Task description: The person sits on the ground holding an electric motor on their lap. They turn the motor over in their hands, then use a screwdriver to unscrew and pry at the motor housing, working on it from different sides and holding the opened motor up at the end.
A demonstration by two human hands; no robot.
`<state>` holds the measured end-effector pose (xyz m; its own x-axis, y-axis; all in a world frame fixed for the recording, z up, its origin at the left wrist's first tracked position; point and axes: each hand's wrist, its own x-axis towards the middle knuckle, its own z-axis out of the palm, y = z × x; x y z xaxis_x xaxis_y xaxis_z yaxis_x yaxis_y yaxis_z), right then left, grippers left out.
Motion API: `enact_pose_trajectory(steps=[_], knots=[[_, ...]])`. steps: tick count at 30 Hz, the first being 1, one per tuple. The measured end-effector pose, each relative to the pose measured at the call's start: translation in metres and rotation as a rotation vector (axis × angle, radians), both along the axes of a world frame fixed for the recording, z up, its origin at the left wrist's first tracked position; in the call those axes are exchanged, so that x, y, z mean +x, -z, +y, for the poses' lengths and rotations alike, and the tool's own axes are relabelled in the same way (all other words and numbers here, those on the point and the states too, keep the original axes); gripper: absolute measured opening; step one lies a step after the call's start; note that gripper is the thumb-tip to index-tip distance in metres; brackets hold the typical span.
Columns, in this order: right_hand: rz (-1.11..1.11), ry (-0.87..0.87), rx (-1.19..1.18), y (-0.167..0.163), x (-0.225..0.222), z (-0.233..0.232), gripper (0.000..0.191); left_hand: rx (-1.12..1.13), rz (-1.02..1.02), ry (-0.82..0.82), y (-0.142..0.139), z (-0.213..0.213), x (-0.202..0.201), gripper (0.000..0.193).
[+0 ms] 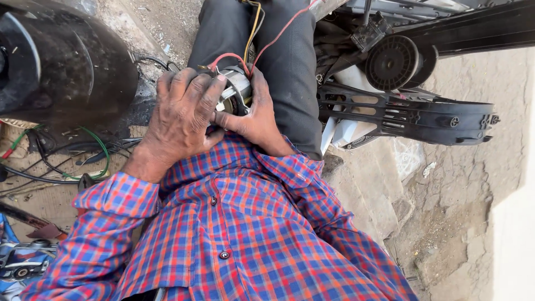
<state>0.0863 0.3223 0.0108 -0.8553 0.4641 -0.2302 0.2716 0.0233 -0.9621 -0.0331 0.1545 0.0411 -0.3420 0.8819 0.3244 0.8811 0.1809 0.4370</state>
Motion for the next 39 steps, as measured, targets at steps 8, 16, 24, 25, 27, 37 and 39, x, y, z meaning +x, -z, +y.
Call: enact_pose_trajectory(steps=[8,16,24,25,27,37,39], knots=[[0.058,-0.022,0.055,0.002,0.001,0.007,0.11,-0.006,0.1,0.085,-0.001,0.002,0.0,0.101],[-0.044,-0.022,0.179,0.004,0.004,0.008,0.121,-0.038,0.0,0.017,-0.001,0.002,0.002,0.105],[-0.082,-0.017,0.287,-0.002,0.002,-0.001,0.113,0.08,-0.608,-0.174,-0.012,-0.005,0.01,0.115],[-0.072,-0.013,0.256,-0.005,0.001,-0.001,0.103,0.085,-0.626,-0.225,-0.01,-0.004,0.012,0.114],[-0.07,0.002,0.208,-0.015,-0.002,-0.001,0.085,0.107,-0.673,-0.309,-0.003,-0.004,0.014,0.107],[0.131,-0.22,0.051,-0.168,0.007,0.029,0.076,0.859,-2.06,-0.101,0.021,-0.029,0.01,0.085],[0.194,-0.085,0.065,-0.168,0.01,0.032,0.078,0.938,-2.147,0.019,0.016,-0.028,0.013,0.082]])
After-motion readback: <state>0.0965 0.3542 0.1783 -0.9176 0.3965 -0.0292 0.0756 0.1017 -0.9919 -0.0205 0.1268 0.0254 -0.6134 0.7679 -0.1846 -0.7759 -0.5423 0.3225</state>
